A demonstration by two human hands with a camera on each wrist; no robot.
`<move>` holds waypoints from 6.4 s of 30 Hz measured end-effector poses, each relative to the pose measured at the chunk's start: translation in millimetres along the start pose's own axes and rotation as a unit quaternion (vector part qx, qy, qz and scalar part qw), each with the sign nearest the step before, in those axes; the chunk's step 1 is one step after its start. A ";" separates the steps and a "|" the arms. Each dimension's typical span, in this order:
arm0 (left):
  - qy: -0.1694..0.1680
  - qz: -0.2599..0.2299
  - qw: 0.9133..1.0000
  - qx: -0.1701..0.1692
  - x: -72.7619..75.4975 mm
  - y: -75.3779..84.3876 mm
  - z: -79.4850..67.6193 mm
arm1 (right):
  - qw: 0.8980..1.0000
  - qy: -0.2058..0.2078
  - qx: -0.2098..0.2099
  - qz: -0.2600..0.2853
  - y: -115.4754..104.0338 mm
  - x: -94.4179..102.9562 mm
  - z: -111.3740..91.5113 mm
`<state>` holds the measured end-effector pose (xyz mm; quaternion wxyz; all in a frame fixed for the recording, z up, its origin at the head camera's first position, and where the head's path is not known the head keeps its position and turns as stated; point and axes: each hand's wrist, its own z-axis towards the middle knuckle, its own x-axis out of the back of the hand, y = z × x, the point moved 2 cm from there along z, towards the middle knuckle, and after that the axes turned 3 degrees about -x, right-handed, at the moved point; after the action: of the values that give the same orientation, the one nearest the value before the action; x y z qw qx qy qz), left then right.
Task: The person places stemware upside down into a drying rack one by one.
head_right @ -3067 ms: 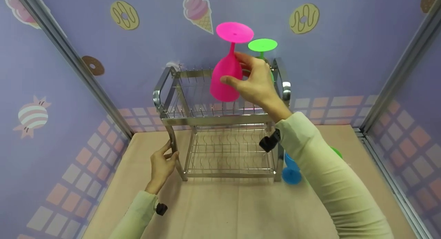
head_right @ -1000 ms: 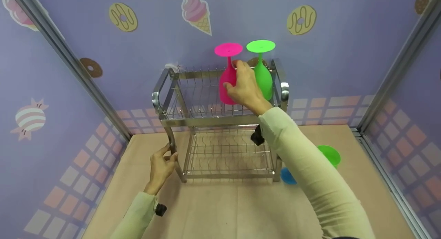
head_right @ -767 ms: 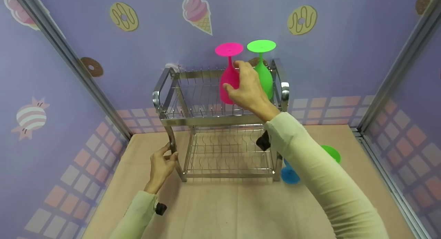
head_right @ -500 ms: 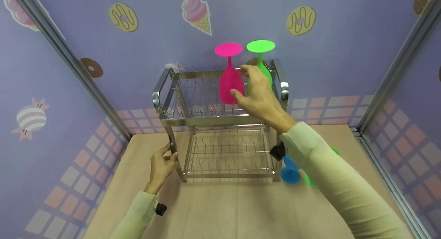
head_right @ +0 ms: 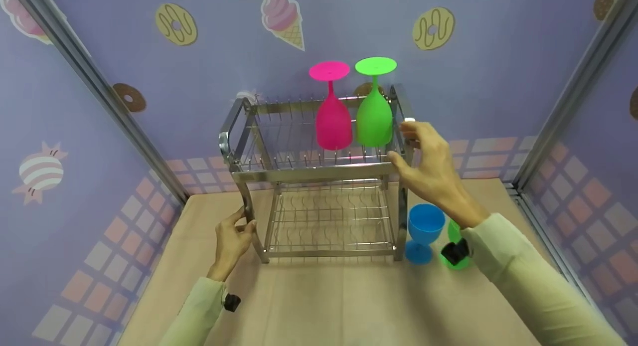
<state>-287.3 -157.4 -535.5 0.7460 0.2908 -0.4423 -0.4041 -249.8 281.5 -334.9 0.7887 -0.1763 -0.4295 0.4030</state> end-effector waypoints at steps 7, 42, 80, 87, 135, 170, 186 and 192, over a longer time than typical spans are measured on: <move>-0.002 0.005 1.000 0.013 -0.3 -1.0 0.0 | 0.999 0.018 -0.043 -0.006 38.6 11.6 -22.0; 0.018 0.016 1.000 -0.015 2.4 -0.1 0.9 | 0.971 0.074 -0.221 -0.053 172.2 29.3 -175.0; 0.014 0.019 0.999 -0.029 -4.9 0.4 -2.4 | 0.913 0.020 -0.405 0.026 243.1 -29.6 -197.9; 0.011 0.007 1.000 -0.021 -1.0 -0.8 -4.5 | 0.930 0.029 -0.368 0.008 230.2 -23.0 -193.5; -0.239 -0.116 0.959 -0.095 -32.8 112.0 -67.0 | 0.986 0.021 0.096 -0.134 37.8 -63.6 -144.3; -0.248 -0.210 0.943 -0.076 -58.4 132.2 -67.4 | 0.977 0.000 0.154 -0.146 -6.2 -103.2 -149.5; -0.215 -0.232 0.947 -0.057 -53.2 128.1 -67.1 | 0.987 0.010 -0.040 0.154 20.4 -121.9 -176.2; -0.226 -0.244 0.942 -0.053 -56.9 131.4 -69.4 | 0.899 -0.043 -0.237 0.367 16.4 -132.2 -174.0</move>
<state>-195.8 -36.9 -486.2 0.5193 0.2508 -0.4925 -0.6518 -155.7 199.4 -514.9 0.5011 -0.4851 -0.4506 0.5573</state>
